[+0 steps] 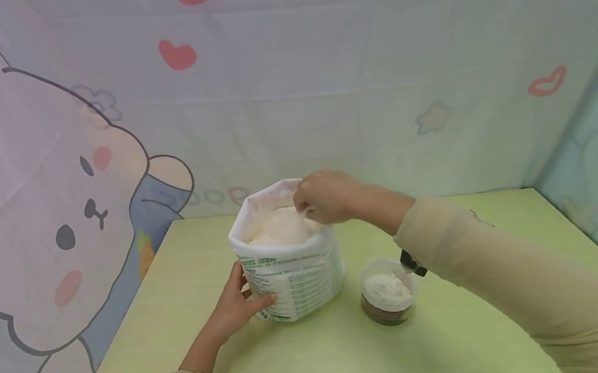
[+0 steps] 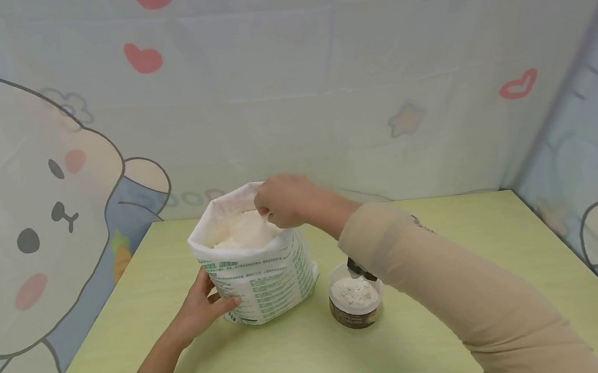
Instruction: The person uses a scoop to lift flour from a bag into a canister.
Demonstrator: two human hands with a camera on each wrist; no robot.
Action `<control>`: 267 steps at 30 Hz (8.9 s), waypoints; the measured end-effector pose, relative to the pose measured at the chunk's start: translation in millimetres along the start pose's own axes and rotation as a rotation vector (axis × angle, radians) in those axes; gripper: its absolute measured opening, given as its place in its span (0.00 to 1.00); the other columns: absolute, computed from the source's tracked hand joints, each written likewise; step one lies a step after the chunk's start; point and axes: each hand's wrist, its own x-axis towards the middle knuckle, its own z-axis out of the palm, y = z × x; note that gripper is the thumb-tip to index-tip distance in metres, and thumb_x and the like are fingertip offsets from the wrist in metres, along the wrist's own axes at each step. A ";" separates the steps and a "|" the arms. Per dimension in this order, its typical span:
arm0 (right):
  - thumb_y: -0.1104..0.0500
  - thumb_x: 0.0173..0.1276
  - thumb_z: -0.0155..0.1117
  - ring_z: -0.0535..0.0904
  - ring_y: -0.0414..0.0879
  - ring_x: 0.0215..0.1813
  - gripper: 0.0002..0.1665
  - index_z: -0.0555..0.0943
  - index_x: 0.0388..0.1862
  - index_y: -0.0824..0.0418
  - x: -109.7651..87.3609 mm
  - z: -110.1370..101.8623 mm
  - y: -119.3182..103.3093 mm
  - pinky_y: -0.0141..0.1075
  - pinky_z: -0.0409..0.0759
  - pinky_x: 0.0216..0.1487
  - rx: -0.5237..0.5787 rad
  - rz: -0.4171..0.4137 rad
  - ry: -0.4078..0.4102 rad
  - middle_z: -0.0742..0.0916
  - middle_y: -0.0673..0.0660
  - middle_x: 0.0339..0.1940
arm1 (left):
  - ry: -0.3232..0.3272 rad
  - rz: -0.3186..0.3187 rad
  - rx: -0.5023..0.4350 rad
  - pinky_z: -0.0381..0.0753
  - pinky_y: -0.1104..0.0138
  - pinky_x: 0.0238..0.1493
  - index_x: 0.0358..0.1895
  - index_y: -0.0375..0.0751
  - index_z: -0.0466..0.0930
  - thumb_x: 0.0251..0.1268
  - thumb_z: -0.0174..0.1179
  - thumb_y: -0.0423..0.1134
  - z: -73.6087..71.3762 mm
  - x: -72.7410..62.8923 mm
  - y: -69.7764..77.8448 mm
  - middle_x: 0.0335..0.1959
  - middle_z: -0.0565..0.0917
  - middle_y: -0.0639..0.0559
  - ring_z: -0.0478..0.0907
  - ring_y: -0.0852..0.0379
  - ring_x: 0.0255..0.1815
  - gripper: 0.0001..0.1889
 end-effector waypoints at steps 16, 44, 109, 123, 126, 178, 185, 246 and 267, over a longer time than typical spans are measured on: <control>0.63 0.64 0.56 0.77 0.45 0.39 0.07 0.81 0.37 0.57 0.0 9.6 1.4 0.37 0.78 0.40 0.012 0.020 0.045 0.83 0.51 0.37 | -0.011 0.004 -0.004 0.63 0.47 0.65 0.66 0.59 0.50 0.50 0.69 0.40 -0.9 -0.2 0.2 0.62 0.63 0.54 0.61 0.48 0.64 0.43; 0.68 0.61 0.58 0.70 0.46 0.32 0.03 0.76 0.31 0.60 -29.5 -1.6 33.1 0.37 0.72 0.35 0.133 -0.013 0.164 0.78 0.52 0.28 | -0.026 0.011 -0.003 0.64 0.48 0.64 0.66 0.59 0.50 0.52 0.68 0.39 -1.5 1.6 2.9 0.62 0.63 0.52 0.61 0.47 0.64 0.43; 0.66 0.60 0.62 0.79 0.45 0.36 0.07 0.80 0.38 0.61 -114.9 8.5 98.1 0.40 0.78 0.38 0.110 0.086 0.260 0.82 0.52 0.34 | -0.028 0.016 -0.012 0.67 0.49 0.62 0.65 0.64 0.51 0.50 0.69 0.41 -7.7 0.2 -1.2 0.61 0.64 0.55 0.62 0.47 0.64 0.42; 0.66 0.57 0.64 0.78 0.42 0.36 0.08 0.80 0.37 0.59 -142.1 40.0 113.3 0.38 0.79 0.38 0.112 0.107 0.288 0.82 0.49 0.33 | -0.020 0.013 -0.006 0.66 0.49 0.63 0.64 0.64 0.51 0.50 0.70 0.41 -7.5 0.3 -1.5 0.61 0.64 0.55 0.62 0.48 0.64 0.42; 0.66 0.57 0.65 0.79 0.42 0.36 0.09 0.80 0.37 0.58 -146.3 49.3 114.6 0.37 0.79 0.39 0.130 0.104 0.284 0.81 0.48 0.33 | -0.021 0.013 -0.008 0.67 0.49 0.63 0.64 0.64 0.51 0.50 0.70 0.41 -7.5 0.7 -2.4 0.61 0.64 0.55 0.62 0.48 0.64 0.42; 0.72 0.47 0.71 0.65 0.43 0.29 0.14 0.76 0.28 0.59 -134.5 46.0 76.8 0.30 0.69 0.27 -0.574 -0.224 0.108 0.75 0.49 0.27 | -0.017 0.012 -0.002 0.67 0.48 0.62 0.66 0.61 0.50 0.50 0.69 0.41 -8.1 -0.4 1.2 0.62 0.63 0.55 0.62 0.47 0.64 0.43; 0.67 0.45 0.74 0.62 0.44 0.29 0.15 0.74 0.25 0.60 -129.8 40.3 69.3 0.28 0.65 0.28 -0.816 -0.375 0.164 0.72 0.51 0.26 | -0.026 0.026 -0.002 0.66 0.47 0.62 0.66 0.57 0.50 0.51 0.68 0.40 -8.5 -1.2 1.6 0.62 0.62 0.52 0.61 0.46 0.64 0.42; 0.65 0.53 0.69 0.76 0.42 0.27 0.10 0.78 0.33 0.59 -178.6 113.8 97.0 0.34 0.75 0.24 0.022 0.294 0.226 0.80 0.49 0.28 | -0.008 0.008 -0.001 0.64 0.47 0.64 0.64 0.60 0.52 0.49 0.70 0.43 -7.1 -1.8 -0.7 0.62 0.63 0.55 0.61 0.47 0.64 0.42; 0.61 0.58 0.62 0.78 0.49 0.29 0.09 0.79 0.34 0.67 -207.2 167.3 116.9 0.42 0.76 0.27 0.272 0.626 0.275 0.83 0.57 0.28 | -0.007 0.017 0.002 0.64 0.46 0.64 0.65 0.61 0.51 0.49 0.70 0.43 -6.4 -2.2 1.3 0.62 0.63 0.55 0.61 0.47 0.64 0.42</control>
